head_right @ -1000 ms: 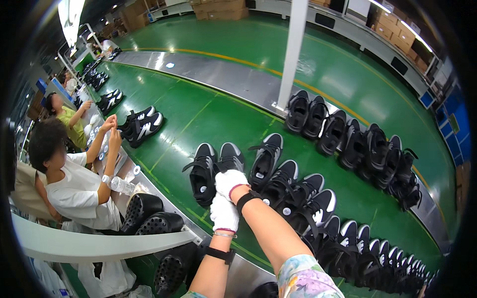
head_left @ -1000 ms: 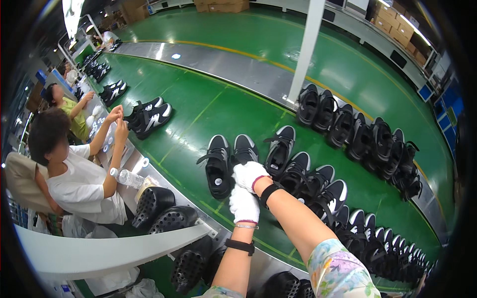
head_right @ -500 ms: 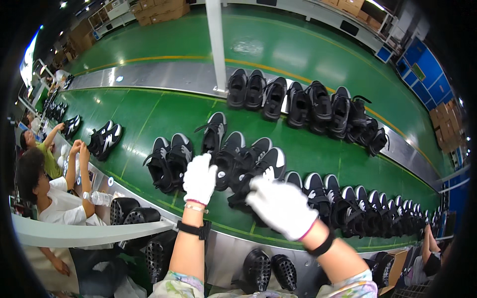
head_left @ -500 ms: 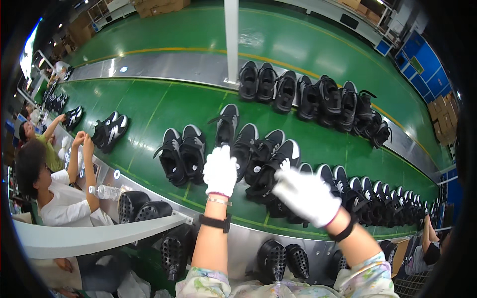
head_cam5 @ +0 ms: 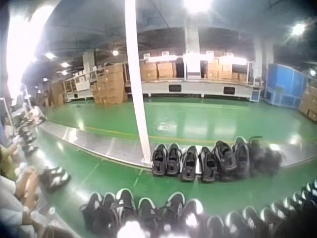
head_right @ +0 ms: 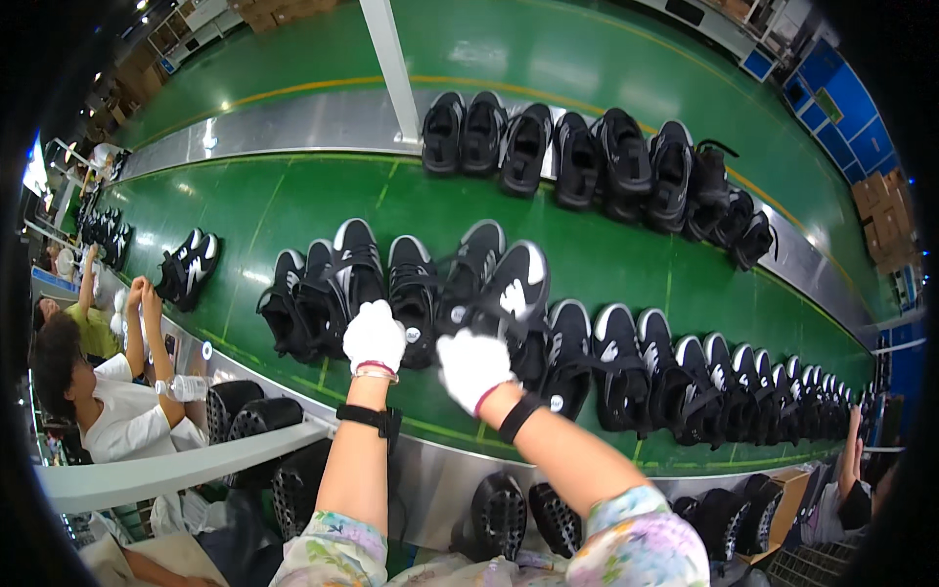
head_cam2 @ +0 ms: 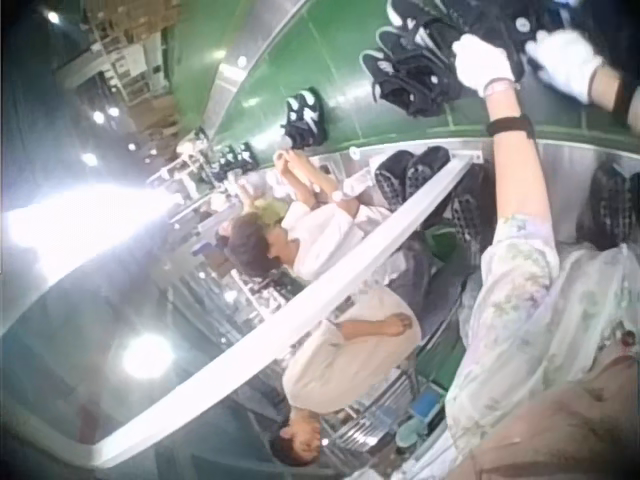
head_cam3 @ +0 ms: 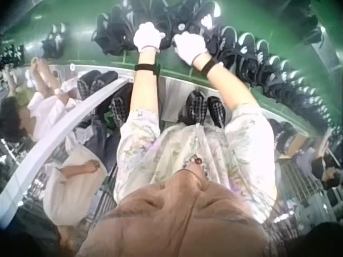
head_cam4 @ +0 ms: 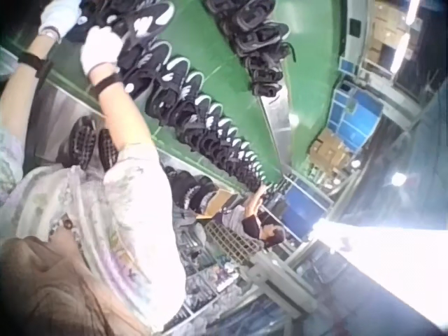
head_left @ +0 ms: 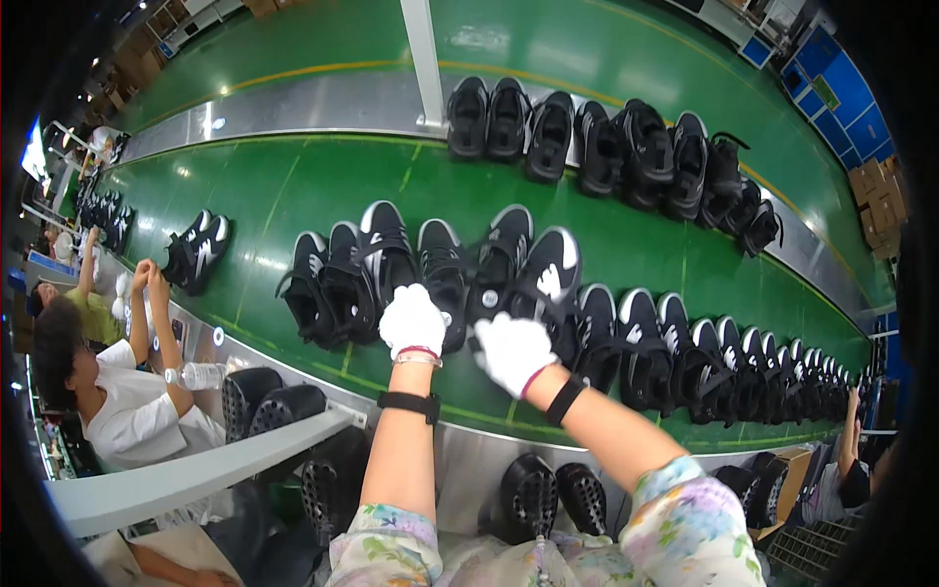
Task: Assemble and inspect shoe components on a factory production conveyor line.
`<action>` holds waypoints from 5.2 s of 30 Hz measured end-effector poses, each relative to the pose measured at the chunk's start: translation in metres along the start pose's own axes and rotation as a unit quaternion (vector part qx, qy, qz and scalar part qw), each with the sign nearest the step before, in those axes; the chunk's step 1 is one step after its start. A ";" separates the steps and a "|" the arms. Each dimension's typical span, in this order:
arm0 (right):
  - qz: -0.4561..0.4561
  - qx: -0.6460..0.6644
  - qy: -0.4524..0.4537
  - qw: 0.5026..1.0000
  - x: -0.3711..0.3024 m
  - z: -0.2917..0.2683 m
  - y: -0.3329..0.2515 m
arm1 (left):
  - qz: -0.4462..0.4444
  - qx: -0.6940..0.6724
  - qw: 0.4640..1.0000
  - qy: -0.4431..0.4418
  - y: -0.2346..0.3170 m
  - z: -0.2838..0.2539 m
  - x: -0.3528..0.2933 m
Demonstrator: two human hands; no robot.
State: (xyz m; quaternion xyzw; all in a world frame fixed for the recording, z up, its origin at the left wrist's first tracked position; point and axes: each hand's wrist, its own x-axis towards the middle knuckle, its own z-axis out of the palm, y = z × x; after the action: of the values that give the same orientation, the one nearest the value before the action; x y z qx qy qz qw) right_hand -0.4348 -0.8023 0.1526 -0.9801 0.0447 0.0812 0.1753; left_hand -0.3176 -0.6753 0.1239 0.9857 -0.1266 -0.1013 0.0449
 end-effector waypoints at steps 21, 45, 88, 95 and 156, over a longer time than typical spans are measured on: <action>0.052 0.205 -0.012 0.977 -0.319 -0.025 -0.049 | 0.116 -0.241 0.951 -0.156 0.008 -0.020 -0.246; -0.053 0.227 0.037 0.972 -0.169 -0.108 -0.075 | -0.098 -0.873 0.463 -0.117 -0.006 -0.075 -0.193; -0.076 0.069 -0.139 0.985 0.031 -0.093 -0.075 | -0.129 -0.506 0.853 0.026 -0.062 0.000 -0.074; -0.019 0.258 -0.149 0.954 0.061 -0.105 -0.081 | -0.224 -0.650 0.726 -0.014 -0.062 -0.002 -0.082; -0.071 0.126 0.109 0.983 0.131 -0.038 -0.125 | -0.260 -0.235 0.913 0.208 -0.068 -0.026 -0.031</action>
State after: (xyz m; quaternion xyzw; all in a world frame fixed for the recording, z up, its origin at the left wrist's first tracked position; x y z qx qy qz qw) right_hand -0.2864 -0.7062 0.2070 -0.9538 0.0036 -0.0448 0.2969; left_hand -0.3250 -0.6000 0.1470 0.9435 0.1742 0.0715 0.2725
